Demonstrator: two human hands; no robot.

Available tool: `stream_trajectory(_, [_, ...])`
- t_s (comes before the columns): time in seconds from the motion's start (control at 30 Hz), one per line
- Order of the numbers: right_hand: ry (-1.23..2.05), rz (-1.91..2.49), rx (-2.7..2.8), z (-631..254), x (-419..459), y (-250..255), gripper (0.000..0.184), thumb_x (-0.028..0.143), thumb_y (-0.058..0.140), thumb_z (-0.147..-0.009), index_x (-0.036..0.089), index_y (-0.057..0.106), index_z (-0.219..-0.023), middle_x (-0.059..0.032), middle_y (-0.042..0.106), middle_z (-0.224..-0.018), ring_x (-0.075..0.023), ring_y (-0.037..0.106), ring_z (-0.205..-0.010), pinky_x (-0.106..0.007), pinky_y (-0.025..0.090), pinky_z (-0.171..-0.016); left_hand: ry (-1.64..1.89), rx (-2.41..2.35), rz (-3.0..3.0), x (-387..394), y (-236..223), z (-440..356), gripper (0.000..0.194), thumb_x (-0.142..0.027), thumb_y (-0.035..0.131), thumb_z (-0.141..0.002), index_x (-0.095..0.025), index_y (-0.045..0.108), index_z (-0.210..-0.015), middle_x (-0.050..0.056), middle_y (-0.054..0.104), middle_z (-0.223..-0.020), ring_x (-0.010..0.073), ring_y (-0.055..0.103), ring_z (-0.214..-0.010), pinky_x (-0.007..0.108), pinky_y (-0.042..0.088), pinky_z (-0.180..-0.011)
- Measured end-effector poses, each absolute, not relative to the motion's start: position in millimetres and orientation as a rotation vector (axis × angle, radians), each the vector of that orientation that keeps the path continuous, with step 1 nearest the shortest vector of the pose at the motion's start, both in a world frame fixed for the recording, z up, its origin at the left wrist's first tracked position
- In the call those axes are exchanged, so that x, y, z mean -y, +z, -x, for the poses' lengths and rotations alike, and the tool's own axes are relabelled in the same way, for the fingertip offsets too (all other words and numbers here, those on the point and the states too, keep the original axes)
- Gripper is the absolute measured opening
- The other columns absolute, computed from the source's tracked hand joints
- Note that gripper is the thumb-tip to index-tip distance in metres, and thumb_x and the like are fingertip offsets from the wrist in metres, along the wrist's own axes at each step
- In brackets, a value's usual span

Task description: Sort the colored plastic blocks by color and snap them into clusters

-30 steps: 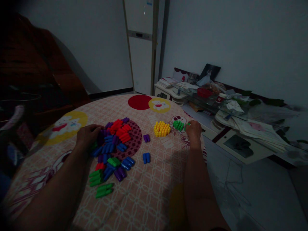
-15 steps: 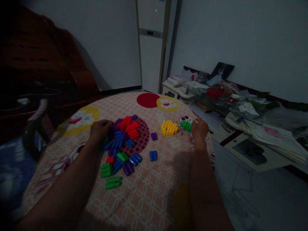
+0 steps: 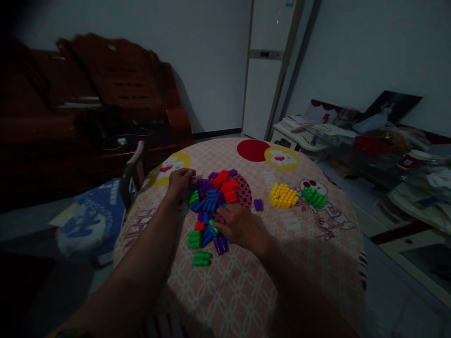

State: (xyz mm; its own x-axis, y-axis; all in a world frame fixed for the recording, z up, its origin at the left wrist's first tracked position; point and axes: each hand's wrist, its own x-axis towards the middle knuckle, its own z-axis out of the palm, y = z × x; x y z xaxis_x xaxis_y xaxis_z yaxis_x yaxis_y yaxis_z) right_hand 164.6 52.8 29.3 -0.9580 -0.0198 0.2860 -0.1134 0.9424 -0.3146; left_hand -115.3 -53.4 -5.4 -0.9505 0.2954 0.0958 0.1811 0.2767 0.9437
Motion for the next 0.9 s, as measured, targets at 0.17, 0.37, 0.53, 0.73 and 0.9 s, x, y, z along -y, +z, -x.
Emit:
stream_trajectory(0.17, [0.453,-0.126,2.923,-161.2,-45.4,22.4,0.022,0.034,0.065,-0.095,0.019,0.069,-0.110,-0.0080,0.072,-0.097,-0.0221,0.066,-0.092,-0.031,0.046,-0.079,1.414,-2.403,-0.673,83.0,12.9,121.5,0.026,-0.041,0.067,-0.068,-0.016,0.070,-0.070,0.005,0.070,-0.064,0.0171,0.064,-0.061,0.025,0.049,-0.057])
stream_trajectory(0.37, [0.516,0.166,2.714,-161.5,-67.2,16.3,0.017,0.025,0.057,-0.097,0.019,0.071,-0.107,-0.0093,0.075,-0.103,-0.0215,0.068,-0.094,-0.031,0.047,-0.082,0.953,-2.167,-1.080,95.2,39.2,114.3,0.032,-0.032,0.080,-0.050,-0.021,0.078,-0.079,0.002,0.072,-0.071,0.0198,0.065,-0.065,0.027,0.049,-0.057])
stream_trajectory(0.53, [0.548,0.301,2.604,-164.7,-81.8,17.0,0.019,0.024,0.055,-0.097,0.021,0.073,-0.092,-0.0064,0.076,-0.094,-0.0193,0.069,-0.084,-0.029,0.048,-0.079,0.627,-2.265,-1.166,86.6,44.1,106.4,0.019,-0.025,0.076,-0.050,-0.022,0.077,-0.069,0.001,0.066,-0.058,0.0185,0.056,-0.052,0.029,0.043,-0.050])
stream_trajectory(0.73, [0.732,0.316,2.462,-161.5,-79.8,23.4,0.020,0.025,0.059,-0.094,0.021,0.072,-0.109,-0.0067,0.076,-0.099,-0.0200,0.069,-0.090,-0.030,0.051,-0.082,0.886,-2.135,-1.274,79.9,64.8,95.0,0.021,-0.039,0.076,-0.061,-0.021,0.073,-0.072,0.003,0.071,-0.071,0.0200,0.066,-0.069,0.029,0.052,-0.065])
stream_trajectory(0.9, [0.998,0.305,2.294,-156.6,-81.2,24.4,0.033,0.028,0.060,-0.094,0.020,0.067,-0.126,-0.0051,0.076,-0.098,-0.0174,0.070,-0.084,-0.029,0.054,-0.079,1.080,-1.893,-1.309,43.5,70.6,48.7,0.036,-0.051,0.075,-0.066,-0.019,0.073,-0.083,0.006,0.072,-0.078,0.0224,0.068,-0.075,0.031,0.054,-0.067])
